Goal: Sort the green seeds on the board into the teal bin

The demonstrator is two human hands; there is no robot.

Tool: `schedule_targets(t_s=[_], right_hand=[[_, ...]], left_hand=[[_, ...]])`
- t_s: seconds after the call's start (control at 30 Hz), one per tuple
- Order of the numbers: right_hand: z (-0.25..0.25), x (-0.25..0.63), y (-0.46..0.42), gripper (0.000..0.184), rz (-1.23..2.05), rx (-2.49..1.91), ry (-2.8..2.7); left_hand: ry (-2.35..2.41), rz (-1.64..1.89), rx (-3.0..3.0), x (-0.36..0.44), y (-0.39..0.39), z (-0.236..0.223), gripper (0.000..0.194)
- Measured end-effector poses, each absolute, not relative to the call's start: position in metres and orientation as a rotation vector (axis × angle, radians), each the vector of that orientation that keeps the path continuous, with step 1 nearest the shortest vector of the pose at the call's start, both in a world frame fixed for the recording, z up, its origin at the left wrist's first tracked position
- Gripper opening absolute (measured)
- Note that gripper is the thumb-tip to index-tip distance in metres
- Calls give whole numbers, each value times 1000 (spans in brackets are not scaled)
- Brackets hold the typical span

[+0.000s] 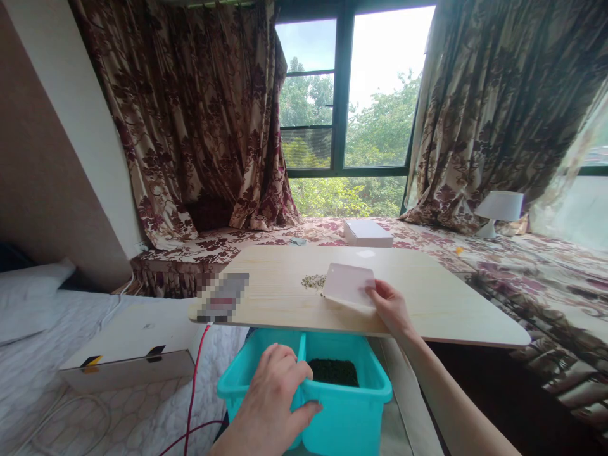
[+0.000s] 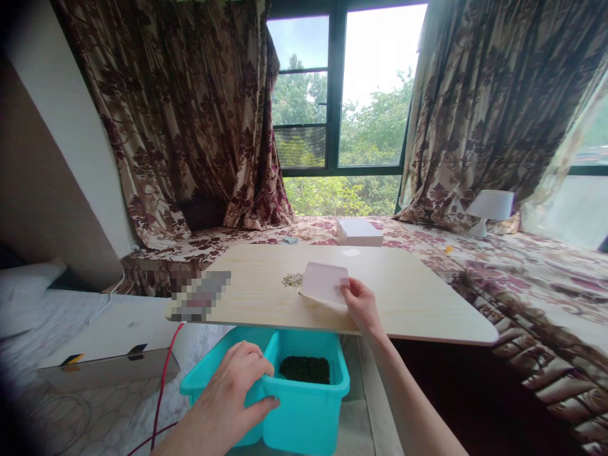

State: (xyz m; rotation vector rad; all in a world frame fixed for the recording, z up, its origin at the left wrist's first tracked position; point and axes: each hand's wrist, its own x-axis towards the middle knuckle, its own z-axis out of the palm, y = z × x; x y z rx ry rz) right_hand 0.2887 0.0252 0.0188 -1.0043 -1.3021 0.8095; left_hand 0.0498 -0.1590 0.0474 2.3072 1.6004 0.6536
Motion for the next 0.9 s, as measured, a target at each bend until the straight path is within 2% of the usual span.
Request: schedule_targets(t_s=[0.23, 0.53, 0.9], right_hand=[[20, 284, 26, 36, 807, -979, -1313], [20, 284, 26, 33, 845, -970, -1295], [22, 284, 21, 30, 837, -966, -1329]], left_hand=[[1600, 638, 2315, 49, -158, 47, 18], [1641, 555, 2267, 51, -159, 53, 18], [1629, 670, 2309, 46, -158, 45, 17]])
